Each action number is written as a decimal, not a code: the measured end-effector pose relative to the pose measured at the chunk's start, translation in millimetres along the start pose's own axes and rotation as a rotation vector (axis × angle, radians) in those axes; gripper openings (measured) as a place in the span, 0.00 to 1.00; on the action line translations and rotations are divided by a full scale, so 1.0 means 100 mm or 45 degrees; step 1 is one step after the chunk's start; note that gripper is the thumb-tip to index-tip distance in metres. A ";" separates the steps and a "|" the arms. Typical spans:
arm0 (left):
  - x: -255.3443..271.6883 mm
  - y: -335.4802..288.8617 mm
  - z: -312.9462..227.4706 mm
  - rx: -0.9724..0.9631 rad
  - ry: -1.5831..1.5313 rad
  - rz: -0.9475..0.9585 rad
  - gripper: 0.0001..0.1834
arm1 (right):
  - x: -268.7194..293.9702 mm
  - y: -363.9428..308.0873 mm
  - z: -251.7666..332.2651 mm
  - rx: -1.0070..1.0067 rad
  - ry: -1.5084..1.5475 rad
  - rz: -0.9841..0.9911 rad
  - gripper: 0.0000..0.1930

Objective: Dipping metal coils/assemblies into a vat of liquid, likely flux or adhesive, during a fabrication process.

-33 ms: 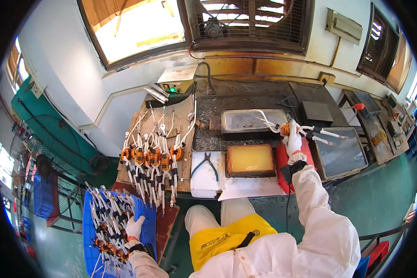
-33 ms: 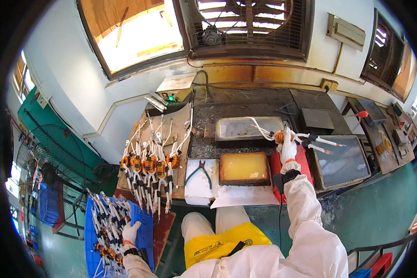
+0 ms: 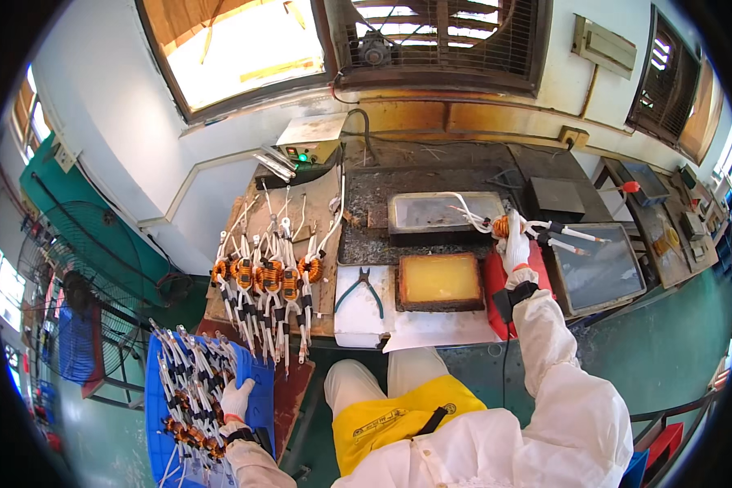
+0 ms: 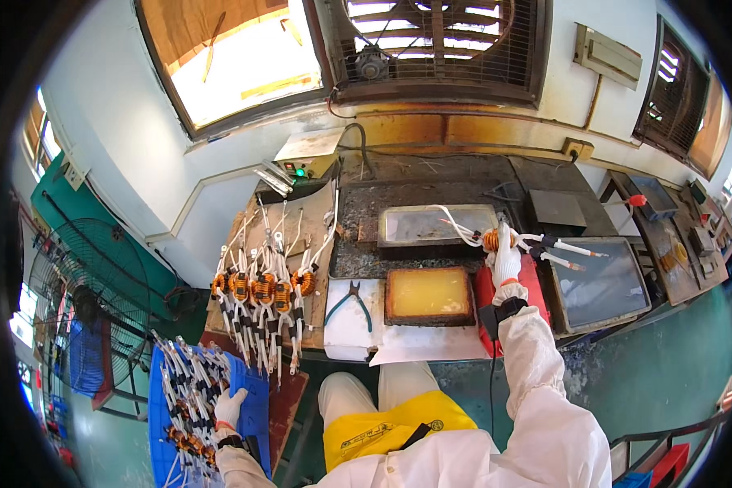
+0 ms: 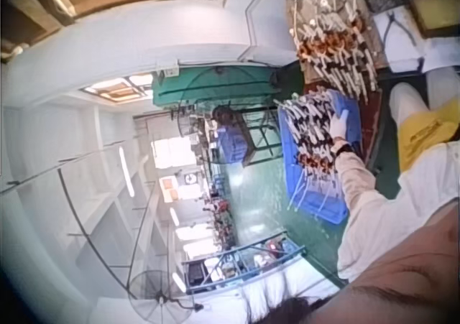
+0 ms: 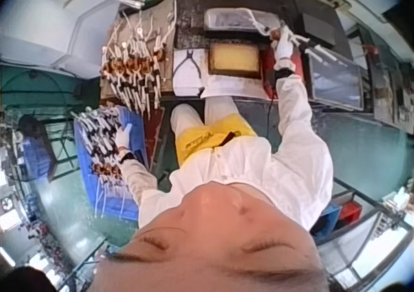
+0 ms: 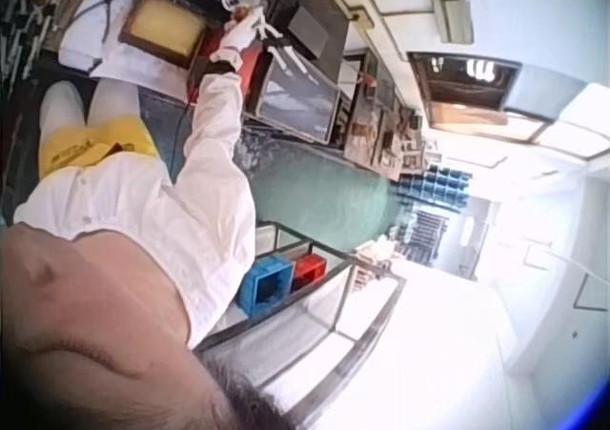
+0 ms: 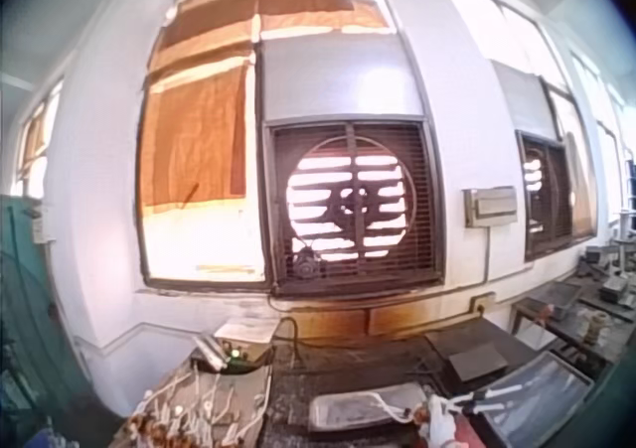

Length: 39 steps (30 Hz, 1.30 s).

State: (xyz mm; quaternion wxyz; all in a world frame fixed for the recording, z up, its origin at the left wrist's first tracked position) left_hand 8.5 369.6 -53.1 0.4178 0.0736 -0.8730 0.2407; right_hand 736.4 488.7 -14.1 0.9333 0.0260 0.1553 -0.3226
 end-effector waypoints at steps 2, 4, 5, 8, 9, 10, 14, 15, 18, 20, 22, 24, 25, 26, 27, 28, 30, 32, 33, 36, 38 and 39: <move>-0.01 0.03 0.05 -0.003 -0.007 -0.001 0.25 | -0.01 0.00 -0.01 -0.002 -0.001 -0.002 0.23; -0.02 0.05 0.08 -0.012 -0.028 -0.004 0.25 | 0.00 0.01 -0.01 -0.001 -0.002 -0.007 0.23; -0.02 0.05 0.08 -0.013 -0.028 -0.004 0.25 | 0.00 0.02 -0.02 -0.007 -0.013 -0.007 0.23; -0.01 0.02 0.02 0.028 0.030 -0.015 0.25 | -0.03 -0.01 0.02 0.007 -0.021 -0.008 0.23; -0.01 0.03 0.03 0.018 0.012 -0.013 0.25 | -0.05 -0.03 0.05 0.027 -0.016 -0.005 0.23; -0.02 0.04 0.04 0.008 -0.006 -0.011 0.25 | -0.05 -0.02 0.05 0.029 -0.014 -0.004 0.23; -0.04 0.09 0.13 -0.010 -0.003 -0.027 0.25 | -0.05 -0.02 0.04 0.041 0.011 0.048 0.22; -0.06 0.13 0.20 -0.022 -0.045 -0.012 0.25 | -0.07 -0.02 0.05 0.050 0.032 0.063 0.22; -0.08 0.15 0.27 -0.036 -0.092 -0.005 0.24 | -0.07 -0.04 0.05 0.067 -0.036 0.071 0.22; -0.08 0.16 0.23 -0.040 -0.097 -0.010 0.24 | -0.05 -0.04 0.05 0.074 -0.031 0.062 0.23; -0.07 0.15 0.24 -0.032 -0.046 -0.014 0.24 | -0.03 -0.05 0.03 0.043 -0.033 0.016 0.23; -0.07 0.13 0.24 -0.035 -0.103 0.005 0.25 | -0.04 -0.04 0.02 0.048 -0.027 0.040 0.23; -0.08 0.11 0.23 -0.039 -0.157 0.029 0.25 | -0.06 -0.04 0.02 0.051 -0.023 0.058 0.23; -0.07 0.10 0.21 -0.034 -0.156 0.027 0.25 | -0.06 -0.04 0.01 0.047 -0.023 0.061 0.23; -0.05 0.08 0.14 -0.023 -0.122 0.028 0.25 | -0.06 -0.06 0.05 0.065 -0.046 0.045 0.24; -0.03 0.05 0.08 -0.011 -0.087 0.029 0.25 | -0.06 -0.08 0.08 0.084 -0.068 0.029 0.24; -0.02 0.02 -0.02 -0.015 -0.064 0.021 0.25 | -0.04 -0.04 0.04 0.051 -0.043 0.048 0.24; -0.02 0.06 0.05 -0.029 -0.031 -0.006 0.25 | -0.03 0.00 0.01 0.021 -0.018 0.080 0.24; -0.03 0.09 0.11 -0.027 -0.029 -0.009 0.25 | -0.04 0.00 0.01 0.018 -0.015 0.082 0.24; -0.05 0.13 0.19 -0.034 -0.059 0.007 0.25 | -0.05 -0.01 -0.02 -0.002 0.005 0.080 0.20; -0.05 0.12 0.15 -0.026 -0.010 0.009 0.25 | -0.03 0.01 -0.05 -0.026 -0.001 0.086 0.20; -0.04 0.11 0.14 -0.025 -0.009 0.008 0.25 | -0.04 0.00 -0.05 -0.028 0.000 0.087 0.20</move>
Point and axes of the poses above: each hand's wrist, its own y-axis towards the middle knuckle, its own x-axis out of the back of the hand, z = x × y, the point moved 7 cm from there along y, towards the middle knuckle, and after that the axes turned 9 degrees about z, right-handed, at the moved point
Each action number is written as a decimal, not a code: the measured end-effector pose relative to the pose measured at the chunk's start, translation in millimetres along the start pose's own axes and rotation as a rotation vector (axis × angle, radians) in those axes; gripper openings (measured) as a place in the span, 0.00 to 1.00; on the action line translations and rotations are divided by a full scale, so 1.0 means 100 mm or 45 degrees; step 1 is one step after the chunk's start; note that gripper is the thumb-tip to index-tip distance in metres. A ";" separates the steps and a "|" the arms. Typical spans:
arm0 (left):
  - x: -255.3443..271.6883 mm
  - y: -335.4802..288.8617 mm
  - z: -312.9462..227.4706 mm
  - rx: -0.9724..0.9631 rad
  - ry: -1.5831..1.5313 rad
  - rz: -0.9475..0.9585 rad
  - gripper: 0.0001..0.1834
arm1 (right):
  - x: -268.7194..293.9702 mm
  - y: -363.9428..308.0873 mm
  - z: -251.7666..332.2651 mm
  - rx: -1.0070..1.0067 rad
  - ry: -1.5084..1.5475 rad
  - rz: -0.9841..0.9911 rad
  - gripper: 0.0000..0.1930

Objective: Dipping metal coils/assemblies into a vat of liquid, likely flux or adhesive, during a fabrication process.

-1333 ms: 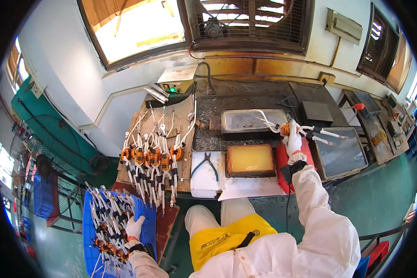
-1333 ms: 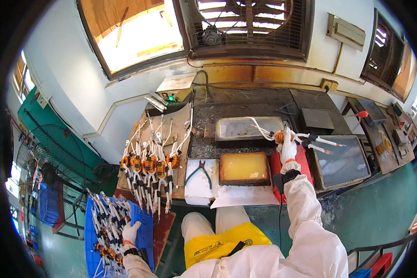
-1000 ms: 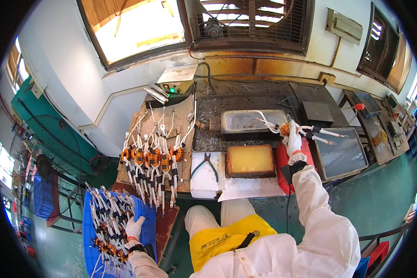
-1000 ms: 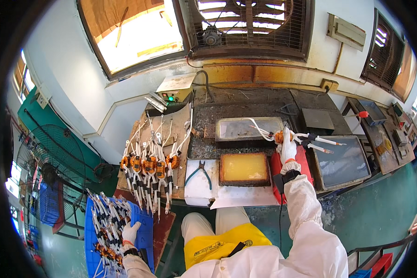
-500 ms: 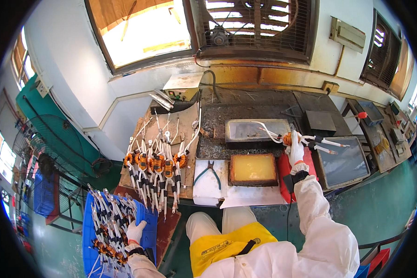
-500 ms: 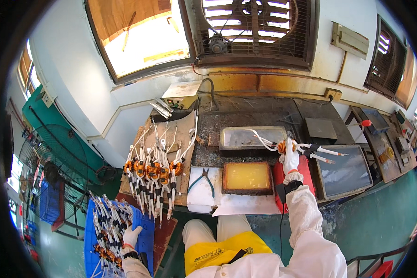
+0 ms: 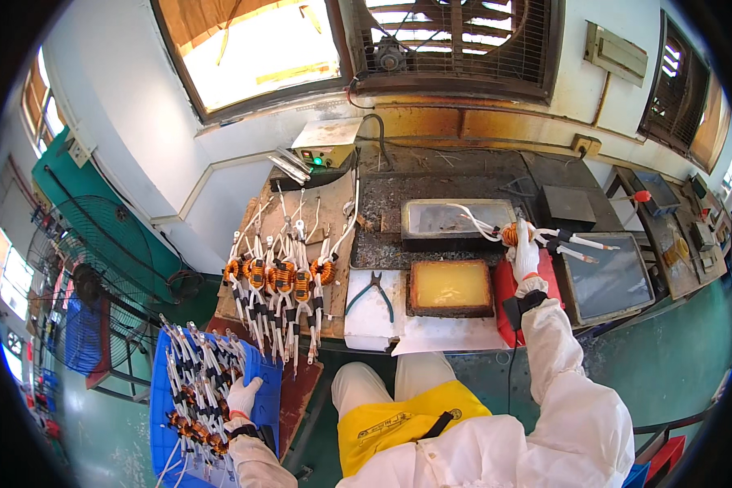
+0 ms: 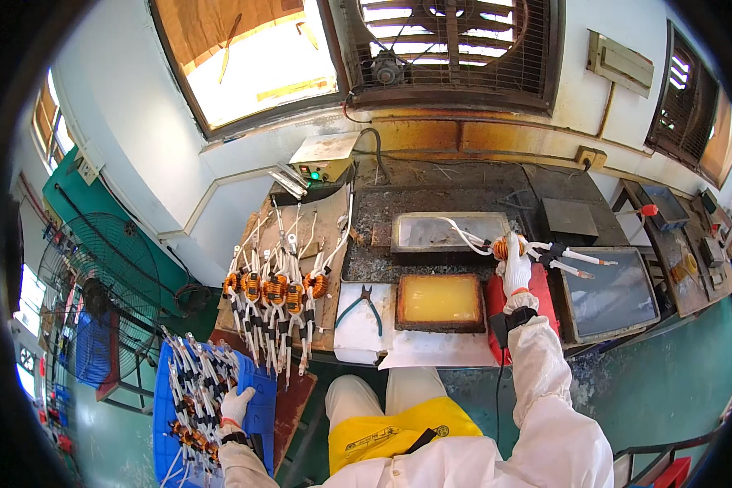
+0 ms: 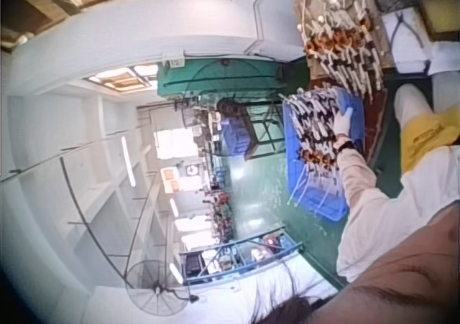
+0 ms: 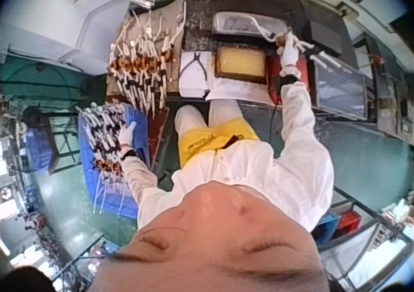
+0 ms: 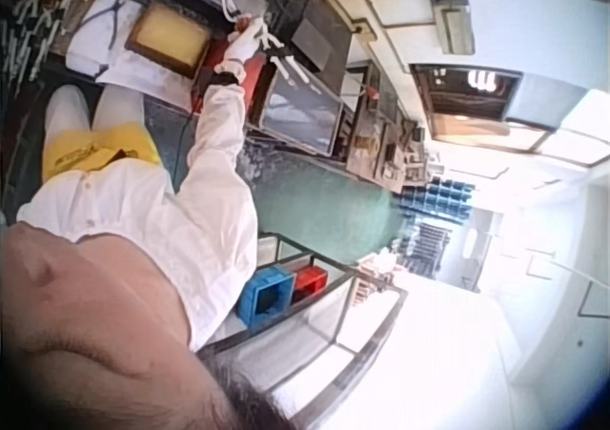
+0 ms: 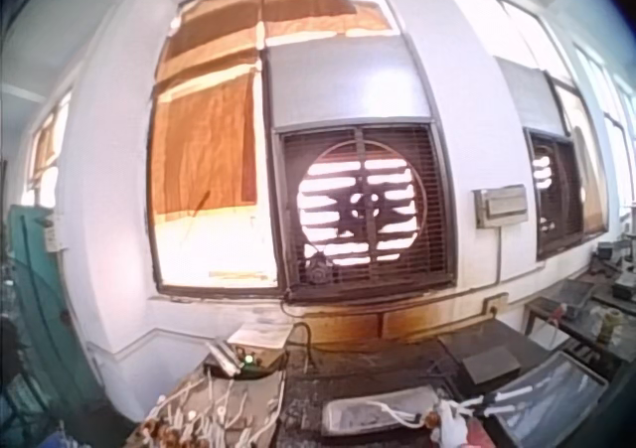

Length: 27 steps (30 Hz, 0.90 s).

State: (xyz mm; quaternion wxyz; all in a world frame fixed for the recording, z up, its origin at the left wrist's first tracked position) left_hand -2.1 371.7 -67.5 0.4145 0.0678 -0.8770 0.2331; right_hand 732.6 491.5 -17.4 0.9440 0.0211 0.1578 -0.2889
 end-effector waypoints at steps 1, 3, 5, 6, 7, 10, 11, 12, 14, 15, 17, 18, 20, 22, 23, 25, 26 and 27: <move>0.00 -0.01 -0.01 -0.001 -0.031 0.009 0.25 | -0.01 -0.01 0.02 0.030 -0.015 -0.002 0.21; 0.00 -0.04 -0.05 0.000 -0.062 0.016 0.25 | -0.03 -0.04 0.06 0.060 -0.029 -0.001 0.23; 0.00 -0.07 -0.10 -0.001 -0.112 0.037 0.25 | -0.05 -0.07 0.11 0.097 -0.039 0.004 0.23; 0.01 -0.06 -0.07 0.001 -0.113 0.031 0.25 | -0.06 -0.07 0.11 0.097 -0.036 0.009 0.23; 0.00 -0.03 -0.02 0.004 -0.103 0.033 0.25 | -0.07 -0.07 0.11 0.101 -0.028 0.017 0.22; -0.02 0.02 0.05 -0.005 -0.103 0.028 0.26 | -0.04 -0.06 0.12 0.105 -0.027 0.007 0.22; -0.02 0.03 0.06 -0.014 -0.114 0.024 0.26 | -0.04 -0.06 0.13 0.103 -0.028 0.019 0.22; -0.03 0.04 0.06 -0.011 -0.113 0.023 0.26 | -0.05 -0.05 0.11 0.096 -0.032 0.032 0.22; -0.02 0.04 0.08 0.016 -0.050 -0.006 0.26 | -0.06 -0.05 0.09 0.085 -0.032 0.017 0.22; -0.02 0.04 0.07 0.015 -0.050 -0.007 0.26 | -0.06 -0.07 0.10 0.080 -0.033 -0.001 0.23; -0.03 0.03 0.06 0.017 -0.095 0.023 0.26 | -0.07 -0.09 0.13 0.079 -0.032 -0.017 0.23; -0.03 0.03 0.06 0.016 -0.095 0.021 0.26 | -0.07 -0.10 0.14 0.078 -0.031 -0.031 0.24; -0.04 0.04 0.09 0.016 -0.136 0.034 0.26 | -0.06 -0.08 0.12 0.083 -0.018 -0.016 0.24; -0.03 0.01 0.05 0.017 -0.131 0.032 0.25 | -0.06 -0.08 0.12 0.087 -0.008 -0.004 0.24; -0.02 -0.01 0.02 0.018 -0.126 0.030 0.25 | -0.05 -0.08 0.11 0.066 -0.019 -0.025 0.24; -0.01 -0.03 -0.02 0.023 -0.130 0.035 0.25 | -0.04 -0.07 0.09 0.046 -0.030 -0.046 0.24; 0.00 -0.04 -0.04 0.027 -0.134 0.040 0.25 | -0.01 -0.05 0.07 0.052 -0.043 -0.058 0.24; 0.01 -0.07 -0.10 0.026 -0.134 0.041 0.25 | 0.00 -0.04 0.07 0.058 -0.056 -0.071 0.24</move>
Point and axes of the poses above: each hand's wrist, its own y-axis towards the middle knuckle, its own x-axis out of the back of the hand, z = x × y, the point moved 7 cm from there along y, towards the middle knuckle, and after that the axes turned 9 degrees about z, right-handed, at the moved point
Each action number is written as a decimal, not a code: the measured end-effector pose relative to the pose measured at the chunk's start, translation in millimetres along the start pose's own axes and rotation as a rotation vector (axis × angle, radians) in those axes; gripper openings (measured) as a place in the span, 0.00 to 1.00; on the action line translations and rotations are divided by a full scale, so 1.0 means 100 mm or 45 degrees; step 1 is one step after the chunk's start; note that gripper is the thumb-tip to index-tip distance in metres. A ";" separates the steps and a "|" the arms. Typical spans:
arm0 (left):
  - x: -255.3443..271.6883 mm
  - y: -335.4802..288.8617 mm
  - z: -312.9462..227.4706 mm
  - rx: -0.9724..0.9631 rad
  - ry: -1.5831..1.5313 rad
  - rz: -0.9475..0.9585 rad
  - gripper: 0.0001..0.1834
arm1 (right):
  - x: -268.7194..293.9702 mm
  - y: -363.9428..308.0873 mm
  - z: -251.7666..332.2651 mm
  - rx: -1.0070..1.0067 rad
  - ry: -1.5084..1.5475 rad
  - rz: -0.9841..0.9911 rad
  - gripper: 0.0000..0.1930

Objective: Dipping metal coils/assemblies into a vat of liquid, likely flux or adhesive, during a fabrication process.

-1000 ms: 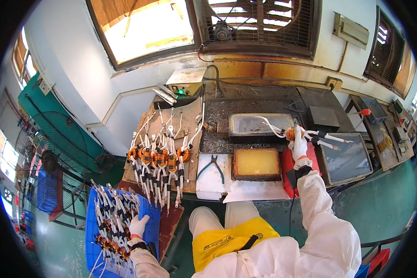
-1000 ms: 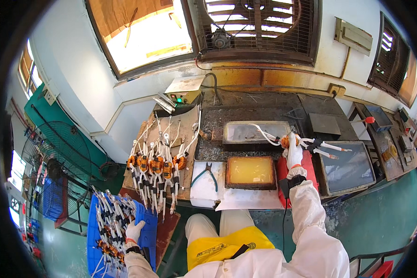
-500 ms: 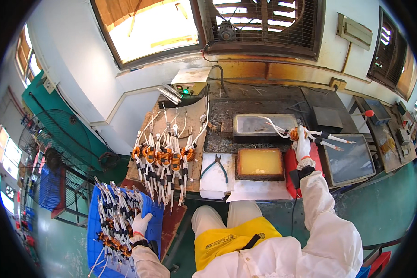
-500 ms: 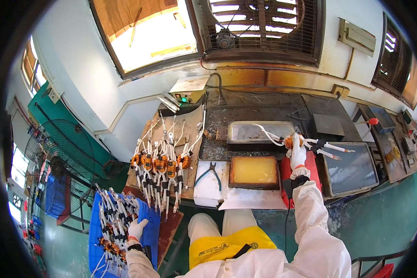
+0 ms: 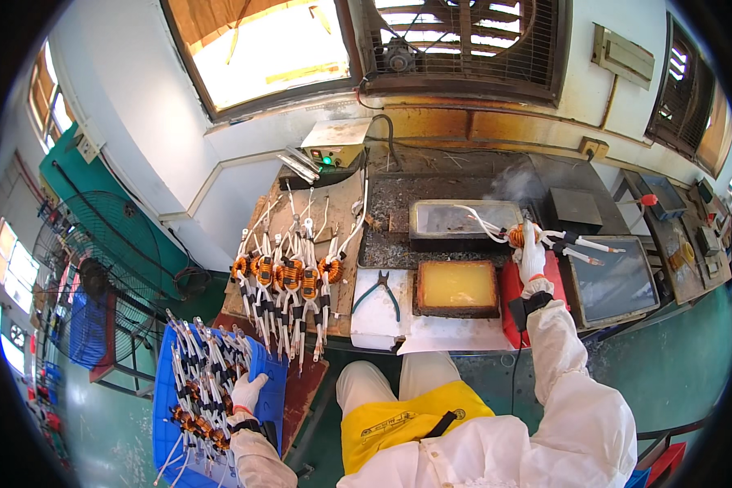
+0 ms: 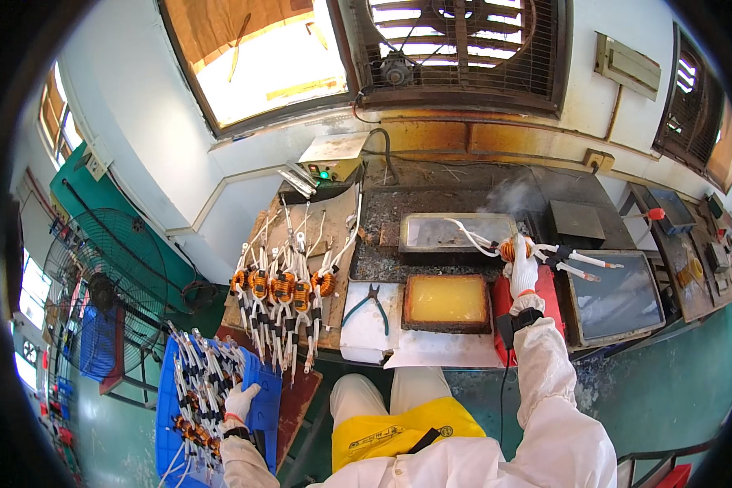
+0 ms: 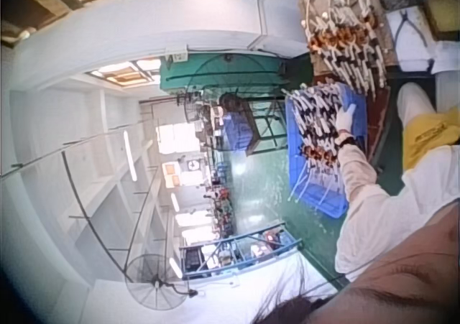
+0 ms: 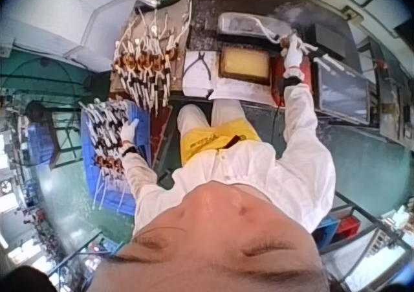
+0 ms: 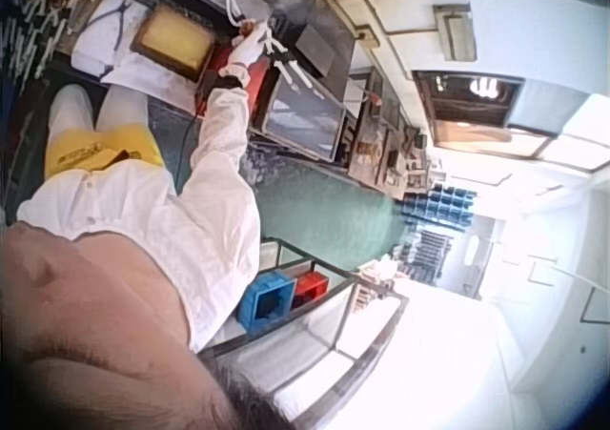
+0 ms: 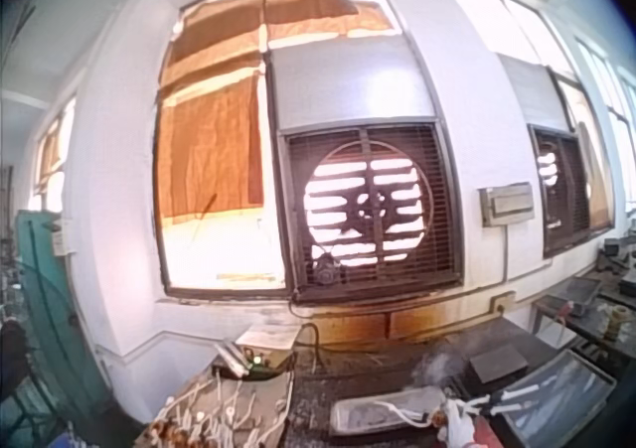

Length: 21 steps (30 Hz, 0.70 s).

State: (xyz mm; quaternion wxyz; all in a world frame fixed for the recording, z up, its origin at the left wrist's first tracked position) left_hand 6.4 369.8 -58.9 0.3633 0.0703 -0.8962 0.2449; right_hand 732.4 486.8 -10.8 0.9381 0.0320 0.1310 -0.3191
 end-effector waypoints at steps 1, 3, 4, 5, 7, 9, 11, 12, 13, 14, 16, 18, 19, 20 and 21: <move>0.01 -0.04 -0.07 -0.004 0.010 -0.010 0.25 | 0.01 0.00 -0.01 0.000 -0.001 -0.001 0.24; 0.01 -0.06 -0.10 -0.009 0.019 -0.021 0.25 | 0.00 0.01 -0.01 -0.002 0.012 0.020 0.24; 0.01 -0.06 -0.09 -0.004 -0.010 -0.012 0.25 | 0.00 0.00 -0.01 -0.002 0.012 0.021 0.24; 0.01 -0.06 -0.07 0.001 -0.038 -0.002 0.26 | -0.01 0.00 -0.01 -0.004 0.013 0.032 0.24; 0.01 -0.02 0.01 -0.005 -0.032 -0.004 0.26 | -0.03 0.00 -0.01 -0.006 0.015 0.046 0.23; 0.00 0.01 0.04 -0.012 -0.025 -0.002 0.26 | -0.03 -0.01 0.00 -0.001 0.040 0.058 0.22; 0.00 0.01 0.02 -0.032 0.000 -0.020 0.26 | -0.03 -0.02 0.02 0.015 0.035 0.041 0.22; 0.00 0.02 0.03 -0.033 0.001 -0.020 0.26 | -0.04 -0.03 0.03 0.029 0.031 0.027 0.22; 0.00 0.02 0.05 -0.027 -0.020 -0.009 0.25 | -0.05 -0.04 0.05 0.029 0.032 0.026 0.22; -0.01 0.03 0.07 -0.021 -0.040 0.001 0.25 | -0.06 -0.05 0.06 0.024 0.032 0.033 0.22; 0.00 0.01 0.02 -0.016 -0.010 -0.005 0.25 | -0.05 -0.04 0.05 0.020 0.032 0.035 0.22; 0.00 0.01 0.01 -0.009 0.019 -0.013 0.25 | -0.03 -0.02 0.01 -0.016 0.006 0.025 0.21; 0.01 0.01 0.02 -0.024 0.048 -0.034 0.26 | -0.03 -0.02 0.01 -0.017 0.006 0.026 0.21; 0.02 0.02 0.02 -0.038 0.078 -0.055 0.26 | -0.03 -0.03 0.02 -0.012 0.017 0.034 0.21; 0.02 0.02 0.03 -0.037 0.078 -0.055 0.26 | -0.04 -0.04 0.03 -0.008 0.028 0.042 0.21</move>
Point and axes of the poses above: each hand's wrist, its own y-axis towards the middle knuckle, its own x-axis out of the back of the hand, z = x × y, the point moved 7 cm from there along y, towards the middle knuckle, and after that the axes turned 9 degrees about z, right-handed, at the moved point
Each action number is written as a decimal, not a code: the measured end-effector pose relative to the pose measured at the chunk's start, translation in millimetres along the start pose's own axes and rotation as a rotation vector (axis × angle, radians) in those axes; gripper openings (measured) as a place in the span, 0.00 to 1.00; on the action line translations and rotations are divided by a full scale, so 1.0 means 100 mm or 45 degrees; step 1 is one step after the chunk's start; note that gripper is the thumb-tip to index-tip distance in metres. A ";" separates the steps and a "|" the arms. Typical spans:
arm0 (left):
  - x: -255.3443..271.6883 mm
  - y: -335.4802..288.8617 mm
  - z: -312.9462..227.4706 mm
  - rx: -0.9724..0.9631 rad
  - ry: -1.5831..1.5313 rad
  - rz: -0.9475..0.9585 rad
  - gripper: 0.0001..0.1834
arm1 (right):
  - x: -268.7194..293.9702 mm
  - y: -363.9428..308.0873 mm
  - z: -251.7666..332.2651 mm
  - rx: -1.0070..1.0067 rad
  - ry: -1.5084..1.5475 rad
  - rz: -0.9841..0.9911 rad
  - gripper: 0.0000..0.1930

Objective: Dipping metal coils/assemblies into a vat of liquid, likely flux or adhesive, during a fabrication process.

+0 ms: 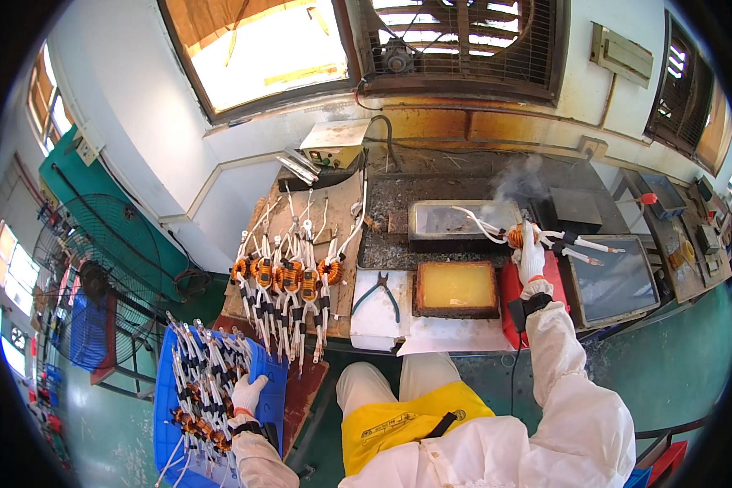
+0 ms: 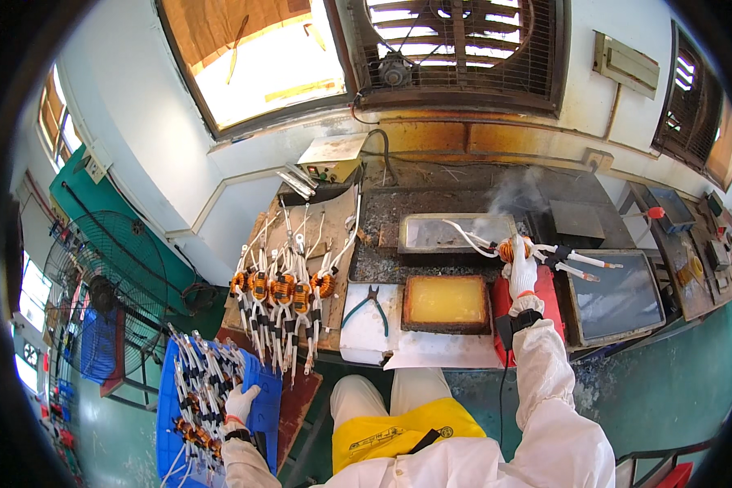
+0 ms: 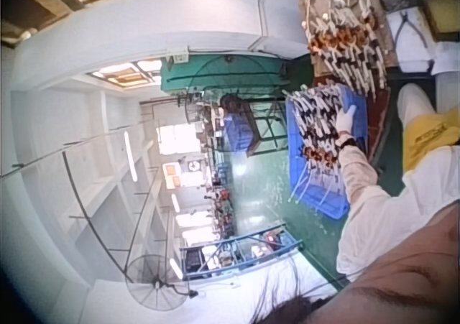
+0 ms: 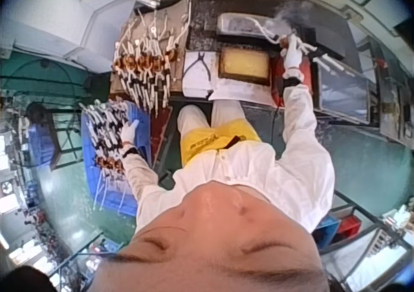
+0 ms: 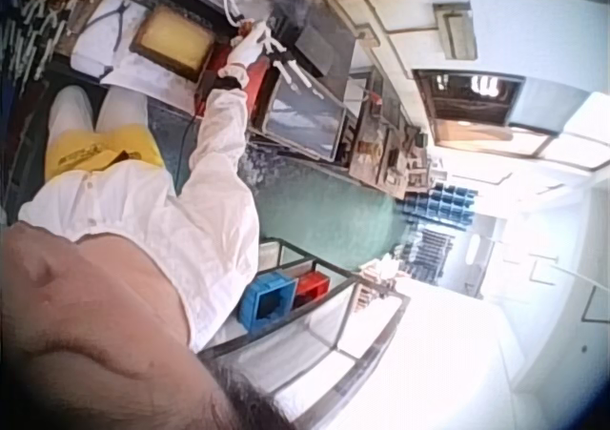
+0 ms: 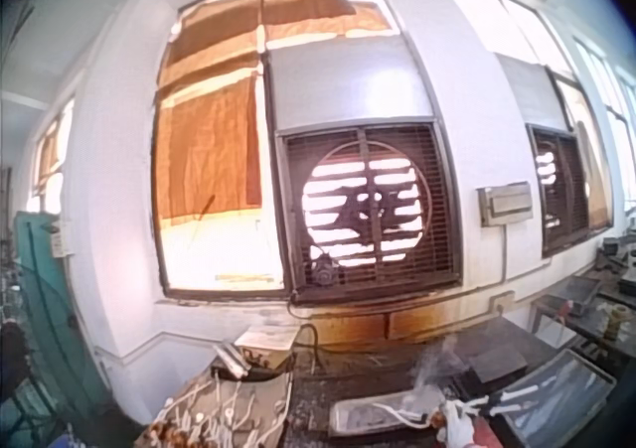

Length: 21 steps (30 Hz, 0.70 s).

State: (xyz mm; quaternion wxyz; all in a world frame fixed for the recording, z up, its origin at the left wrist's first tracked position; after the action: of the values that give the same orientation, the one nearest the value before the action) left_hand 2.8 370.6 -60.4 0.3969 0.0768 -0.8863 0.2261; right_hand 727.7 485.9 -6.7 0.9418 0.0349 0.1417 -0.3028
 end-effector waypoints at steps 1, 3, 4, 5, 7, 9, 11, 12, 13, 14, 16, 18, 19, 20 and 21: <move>0.00 0.00 0.00 -0.003 0.001 0.004 0.27 | -0.02 -0.01 0.01 -0.001 0.000 0.000 0.21; -0.01 0.02 0.03 -0.007 0.002 0.008 0.27 | -0.05 -0.04 0.06 0.041 0.011 -0.005 0.20; -0.01 0.04 0.06 -0.016 -0.010 0.008 0.27 | -0.04 -0.04 0.05 0.041 0.012 -0.005 0.20; -0.02 0.05 0.09 -0.025 -0.021 0.008 0.27 | -0.04 -0.03 0.04 0.037 0.004 -0.005 0.20; -0.03 0.07 0.12 -0.017 -0.024 0.003 0.27 | -0.02 -0.02 0.01 0.033 -0.003 -0.004 0.20; -0.03 0.07 0.13 -0.009 -0.028 -0.002 0.26 | 0.00 0.00 -0.01 0.018 -0.031 -0.008 0.20; -0.04 0.06 0.10 -0.005 -0.070 0.025 0.26 | 0.01 0.00 -0.02 0.023 -0.040 -0.007 0.20; -0.03 0.05 0.08 -0.004 -0.069 0.025 0.26 | 0.01 0.00 -0.02 0.028 -0.049 -0.006 0.20; -0.03 0.03 0.05 -0.006 -0.067 0.021 0.26 | 0.01 0.00 -0.01 0.028 -0.049 -0.005 0.20; -0.02 0.01 0.01 -0.008 -0.065 0.017 0.25 | 0.00 -0.01 -0.01 0.031 -0.058 0.001 0.20; -0.01 -0.02 -0.05 -0.008 -0.060 0.017 0.25 | -0.01 -0.03 0.01 0.033 -0.066 0.007 0.21; -0.01 -0.02 -0.03 -0.008 -0.057 0.015 0.25 | -0.02 -0.04 0.03 0.064 -0.070 -0.001 0.21; -0.02 0.01 0.04 -0.005 -0.079 0.020 0.25 | -0.03 -0.05 0.04 0.063 -0.069 0.002 0.21; -0.02 0.03 0.08 -0.003 -0.102 0.026 0.25 | -0.04 -0.06 0.05 0.075 -0.077 0.011 0.21; -0.03 0.02 0.05 -0.002 -0.102 0.028 0.25 | -0.04 -0.06 0.06 0.086 -0.087 0.016 0.21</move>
State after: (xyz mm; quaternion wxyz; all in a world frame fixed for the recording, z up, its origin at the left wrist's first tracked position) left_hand 0.4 369.9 -66.0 0.3585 0.0756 -0.9025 0.2263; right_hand 722.2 482.3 0.1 0.9463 0.0572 0.0989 -0.3024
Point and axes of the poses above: each hand's wrist, its own y-axis towards the middle knuckle, its own x-axis out of the back of the hand, z = x × y, the point moved 7 cm from there along y, towards the middle knuckle, and after that the axes turned 9 degrees about z, right-handed, at the moved point
